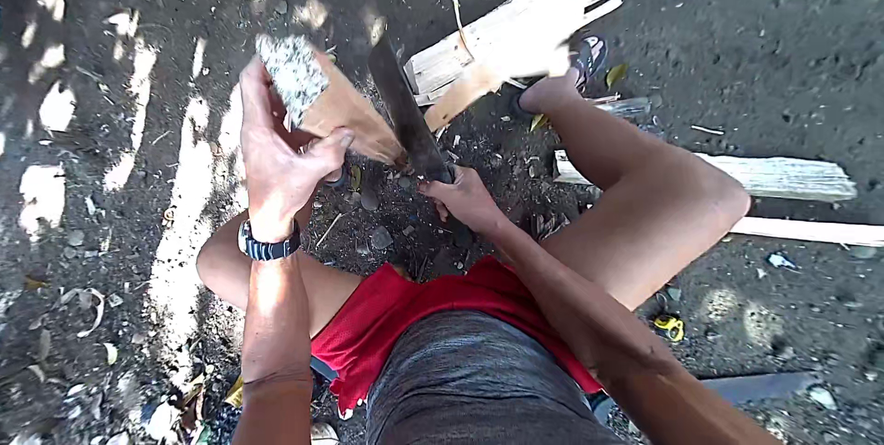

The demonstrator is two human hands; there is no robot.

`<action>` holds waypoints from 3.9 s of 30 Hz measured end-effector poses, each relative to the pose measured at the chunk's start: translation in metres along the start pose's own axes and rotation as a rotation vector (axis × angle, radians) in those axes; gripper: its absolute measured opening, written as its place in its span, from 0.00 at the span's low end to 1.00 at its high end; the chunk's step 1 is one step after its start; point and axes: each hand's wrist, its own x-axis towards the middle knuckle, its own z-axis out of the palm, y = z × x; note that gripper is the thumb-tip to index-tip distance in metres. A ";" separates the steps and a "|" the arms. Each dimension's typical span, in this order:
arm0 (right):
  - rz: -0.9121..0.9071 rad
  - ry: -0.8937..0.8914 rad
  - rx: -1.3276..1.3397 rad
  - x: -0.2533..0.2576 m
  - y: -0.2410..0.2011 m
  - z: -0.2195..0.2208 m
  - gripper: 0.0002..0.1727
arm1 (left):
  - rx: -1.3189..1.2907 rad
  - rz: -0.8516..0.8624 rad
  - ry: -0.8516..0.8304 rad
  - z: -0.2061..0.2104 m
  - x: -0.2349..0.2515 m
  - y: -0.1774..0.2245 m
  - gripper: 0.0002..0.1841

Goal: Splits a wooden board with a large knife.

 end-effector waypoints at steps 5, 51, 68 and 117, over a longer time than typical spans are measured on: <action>-0.460 0.230 -0.234 -0.027 -0.072 0.002 0.17 | 0.078 -0.023 0.001 0.003 0.016 -0.005 0.51; 0.012 0.180 -0.608 0.080 0.065 -0.011 0.23 | 0.070 -0.079 0.021 0.011 0.028 -0.003 0.43; 0.003 0.273 -0.443 0.043 0.075 -0.033 0.28 | 0.016 -0.007 0.028 0.007 -0.022 0.003 0.54; -0.183 0.094 -0.250 -0.079 0.042 0.009 0.19 | -0.197 0.111 0.350 0.057 -0.094 0.013 0.94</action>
